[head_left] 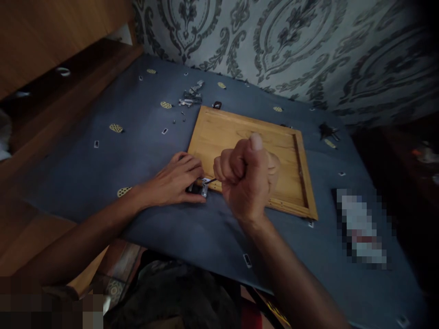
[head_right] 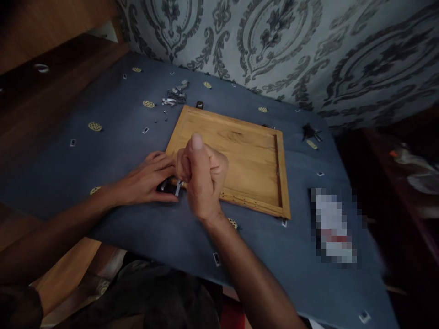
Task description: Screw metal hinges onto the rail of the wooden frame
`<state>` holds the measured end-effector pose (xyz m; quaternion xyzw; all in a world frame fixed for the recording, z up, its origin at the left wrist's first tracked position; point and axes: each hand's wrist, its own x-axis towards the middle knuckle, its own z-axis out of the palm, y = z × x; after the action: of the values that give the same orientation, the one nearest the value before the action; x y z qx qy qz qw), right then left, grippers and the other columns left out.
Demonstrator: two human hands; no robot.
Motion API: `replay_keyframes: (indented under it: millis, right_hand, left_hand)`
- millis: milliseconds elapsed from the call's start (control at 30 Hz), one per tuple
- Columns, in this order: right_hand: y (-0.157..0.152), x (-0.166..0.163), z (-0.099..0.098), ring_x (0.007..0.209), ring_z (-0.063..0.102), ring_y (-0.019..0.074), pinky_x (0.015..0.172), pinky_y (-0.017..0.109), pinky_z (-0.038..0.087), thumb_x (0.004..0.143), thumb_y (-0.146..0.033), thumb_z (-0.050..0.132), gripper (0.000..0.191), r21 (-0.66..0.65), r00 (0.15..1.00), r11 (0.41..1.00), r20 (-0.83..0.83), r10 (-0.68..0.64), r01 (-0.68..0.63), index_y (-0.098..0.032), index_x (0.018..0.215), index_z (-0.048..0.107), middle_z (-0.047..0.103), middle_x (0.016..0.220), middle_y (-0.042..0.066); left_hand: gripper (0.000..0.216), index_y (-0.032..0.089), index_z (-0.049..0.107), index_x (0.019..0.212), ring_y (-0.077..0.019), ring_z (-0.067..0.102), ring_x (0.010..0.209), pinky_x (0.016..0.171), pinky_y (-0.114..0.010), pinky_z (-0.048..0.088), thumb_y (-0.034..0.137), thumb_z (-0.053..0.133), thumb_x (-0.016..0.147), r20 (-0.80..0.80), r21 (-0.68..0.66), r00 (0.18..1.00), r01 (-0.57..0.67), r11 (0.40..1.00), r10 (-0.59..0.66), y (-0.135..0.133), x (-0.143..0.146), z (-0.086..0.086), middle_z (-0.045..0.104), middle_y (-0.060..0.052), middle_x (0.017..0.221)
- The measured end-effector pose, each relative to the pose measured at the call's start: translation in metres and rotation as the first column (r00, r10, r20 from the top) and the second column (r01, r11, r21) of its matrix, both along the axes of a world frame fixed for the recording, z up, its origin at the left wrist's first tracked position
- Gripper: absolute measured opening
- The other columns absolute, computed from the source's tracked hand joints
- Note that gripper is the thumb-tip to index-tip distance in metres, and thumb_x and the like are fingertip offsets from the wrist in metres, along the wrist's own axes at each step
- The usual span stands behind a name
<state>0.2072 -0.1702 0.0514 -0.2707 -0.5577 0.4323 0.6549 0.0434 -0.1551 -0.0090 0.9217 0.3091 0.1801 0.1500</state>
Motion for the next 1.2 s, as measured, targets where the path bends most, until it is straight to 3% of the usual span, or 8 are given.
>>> replay_keyframes:
  millis: [133,267,367,467,567,700,867,1200]
  right_hand:
    - [0.001,0.001,-0.004,0.04,0.01,0.0087,0.039,0.028,0.02,0.106,-0.062,0.053,0.068,-0.008,0.999,0.999,0.04,0.037,-0.036,-0.024,0.058,0.024,0.012,0.049,-0.009]
    - [0.001,0.001,-0.004,0.04,0.01,0.0096,0.039,0.029,0.023,0.102,-0.073,0.05,0.07,-0.015,0.995,1.0,0.093,0.02,-0.019,-0.025,0.057,0.025,0.012,0.048,-0.009]
    - [0.0,0.004,0.012,0.037,0.012,0.0088,0.038,0.03,0.025,0.1,-0.07,0.056,0.071,0.003,0.998,1.0,0.05,-0.026,0.026,-0.025,0.055,0.028,0.016,0.046,-0.008]
    - [-0.006,0.013,0.04,0.037,0.019,0.0082,0.039,0.027,0.026,0.102,-0.048,0.066,0.067,0.009,0.997,0.998,-0.046,-0.058,0.058,-0.021,0.055,0.027,0.018,0.047,-0.006]
    - [-0.013,0.024,0.055,0.034,0.017,0.0079,0.037,0.026,0.02,0.108,-0.047,0.057,0.068,0.029,0.995,0.998,-0.074,-0.061,0.063,-0.019,0.054,0.026,0.011,0.046,-0.006]
    - [-0.017,0.036,0.034,0.036,0.019,0.0077,0.038,0.025,0.022,0.106,-0.044,0.061,0.063,-0.008,1.0,1.0,-0.013,-0.006,0.005,-0.021,0.055,0.031,0.018,0.046,-0.007]
    - [-0.016,0.038,0.002,0.037,0.019,0.0072,0.039,0.026,0.023,0.105,-0.05,0.061,0.062,-0.036,0.997,0.999,-0.069,0.018,-0.02,-0.022,0.055,0.036,0.025,0.045,-0.008]
    - [-0.011,0.023,-0.003,0.039,0.02,0.0113,0.04,0.03,0.027,0.106,-0.072,0.039,0.064,-0.041,0.993,0.993,0.05,-0.109,0.111,-0.027,0.062,0.032,0.02,0.048,-0.008]
  left_hand:
    - [0.046,0.018,0.067,0.117,-0.0295,0.058,0.113,0.109,-0.046,0.04,0.06,0.068,0.099,-0.011,-0.009,1.0,-0.006,1.0,0.006,0.0,0.0,0.001,0.064,-0.01,0.116]
    - [0.047,0.016,0.066,0.118,-0.031,0.058,0.116,0.11,-0.048,0.04,0.059,0.069,0.099,-0.025,-0.001,1.0,-0.005,1.0,0.005,-0.001,0.0,0.002,0.065,-0.012,0.12]
    - [0.046,0.016,0.066,0.117,-0.0296,0.058,0.114,0.109,-0.046,0.041,0.059,0.07,0.098,-0.003,0.004,1.0,-0.006,1.0,0.006,-0.001,0.0,0.001,0.065,-0.011,0.116]
    - [0.043,0.018,0.066,0.113,-0.028,0.059,0.11,0.107,-0.045,0.042,0.058,0.071,0.098,0.02,0.011,1.0,-0.006,1.0,0.005,-0.001,0.0,0.001,0.065,-0.009,0.112]
    - [0.041,0.018,0.066,0.11,-0.0272,0.059,0.108,0.107,-0.045,0.042,0.056,0.071,0.098,0.029,0.029,1.0,-0.005,1.0,0.004,-0.001,-0.001,0.0,0.065,-0.009,0.11]
    - [0.041,0.016,0.066,0.109,-0.026,0.059,0.105,0.107,-0.044,0.042,0.055,0.072,0.099,0.032,0.045,0.999,0.008,0.999,-0.009,-0.002,-0.001,0.0,0.065,-0.009,0.108]
    - [0.043,0.017,0.067,0.108,-0.0262,0.059,0.104,0.107,-0.044,0.042,0.058,0.074,0.096,0.017,0.015,1.0,-0.017,1.0,0.017,-0.001,0.0,0.001,0.066,-0.008,0.108]
    - [0.042,0.017,0.067,0.11,-0.0269,0.06,0.105,0.108,-0.045,0.041,0.055,0.077,0.095,0.03,0.017,0.999,-0.023,1.0,0.022,-0.001,0.0,0.0,0.066,-0.007,0.107]
